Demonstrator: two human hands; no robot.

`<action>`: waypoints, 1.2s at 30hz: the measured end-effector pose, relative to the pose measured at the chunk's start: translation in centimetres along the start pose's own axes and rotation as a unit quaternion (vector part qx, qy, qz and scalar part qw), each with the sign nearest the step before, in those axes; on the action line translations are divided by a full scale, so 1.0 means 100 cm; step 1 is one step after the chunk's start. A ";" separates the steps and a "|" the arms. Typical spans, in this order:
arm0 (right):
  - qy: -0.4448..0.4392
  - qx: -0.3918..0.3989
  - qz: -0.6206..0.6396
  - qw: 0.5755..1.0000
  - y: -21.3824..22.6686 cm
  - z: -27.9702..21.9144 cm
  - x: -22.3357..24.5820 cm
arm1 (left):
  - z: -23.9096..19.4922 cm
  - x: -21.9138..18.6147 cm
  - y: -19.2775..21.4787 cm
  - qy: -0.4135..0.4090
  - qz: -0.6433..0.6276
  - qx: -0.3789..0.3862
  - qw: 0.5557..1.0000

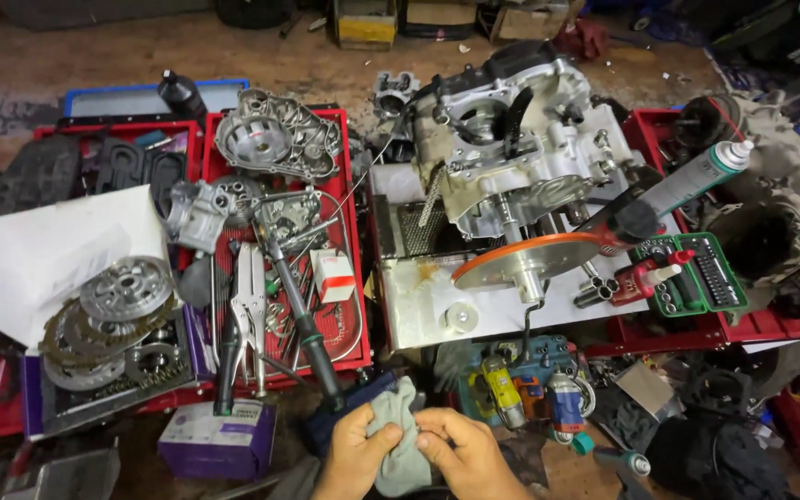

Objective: Preparing and installing a piston into a motorcycle engine block, including cleaning and lubrication.

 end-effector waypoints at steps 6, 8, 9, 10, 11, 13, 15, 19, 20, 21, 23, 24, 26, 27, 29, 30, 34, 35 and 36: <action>0.254 -0.032 -0.020 0.966 -0.005 0.004 0.009 | -0.005 -0.039 -0.005 0.065 -0.097 0.200 0.973; 0.304 -0.054 -0.022 0.951 -0.006 0.005 0.018 | -0.004 -0.038 -0.006 0.064 -0.111 0.211 0.969; 0.353 -0.073 -0.026 0.932 -0.006 0.005 0.025 | -0.003 -0.038 -0.007 0.062 -0.127 0.220 0.965; 0.353 -0.076 -0.026 0.932 -0.007 0.004 0.029 | -0.003 -0.035 -0.008 0.061 -0.125 0.223 0.965; 0.355 -0.087 -0.035 0.930 -0.009 0.005 0.033 | 0.002 -0.032 -0.004 0.031 -0.062 0.158 0.985; 0.359 -0.101 -0.043 0.927 -0.012 0.005 0.035 | 0.004 -0.034 -0.003 -0.003 0.003 0.094 0.996; 0.236 -0.095 0.006 0.967 -0.016 0.010 0.023 | 0.000 -0.032 -0.003 0.191 -0.127 -0.006 0.973; 0.278 -0.112 0.020 0.954 -0.015 0.020 0.028 | 0.015 0.013 0.014 0.211 -0.112 0.036 0.970; 0.255 -0.071 0.019 0.964 -0.017 0.022 0.030 | 0.026 0.031 0.020 0.141 -0.024 0.058 0.988; 0.229 -0.031 0.018 0.973 -0.019 0.022 0.032 | 0.034 0.051 0.027 0.071 0.065 0.081 0.992; 0.283 -0.008 0.011 0.959 -0.013 0.024 0.059 | 0.043 0.083 0.030 0.035 0.055 0.049 0.997; 0.336 0.021 0.002 0.942 -0.011 0.021 0.071 | 0.044 0.100 0.034 -0.001 0.042 0.012 0.999; 0.321 0.005 -0.016 0.947 -0.014 0.020 0.060 | 0.032 0.079 0.038 0.021 0.041 -0.008 0.999; 0.326 -0.009 -0.035 0.945 -0.016 0.023 0.054 | 0.032 0.068 0.041 0.023 0.037 -0.037 0.998; 0.347 -0.025 -0.053 0.936 -0.010 0.025 0.060 | 0.027 0.049 0.043 0.017 0.052 -0.027 0.998; 0.378 -0.039 -0.075 0.922 -0.007 0.026 0.065 | 0.025 0.038 0.043 0.001 0.062 -0.021 0.998; 0.385 -0.076 -0.073 0.917 0.005 0.034 0.051 | 0.046 0.037 0.064 0.072 0.136 -0.081 0.985; 0.355 -0.082 -0.041 0.930 0.011 0.038 0.043 | 0.057 0.049 0.074 0.070 0.163 -0.081 0.981; 0.325 -0.088 -0.009 0.942 0.018 0.041 0.036 | 0.069 0.062 0.083 0.069 0.190 -0.081 0.976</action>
Point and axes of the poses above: each hand's wrist, its own z-axis towards the middle knuckle, its own y-axis out of the back of the hand, x = y × z, the point moved 4 cm from there along z, towards the middle knuckle, and after that the axes turned 13 degrees about -x, right-handed, at the moved point
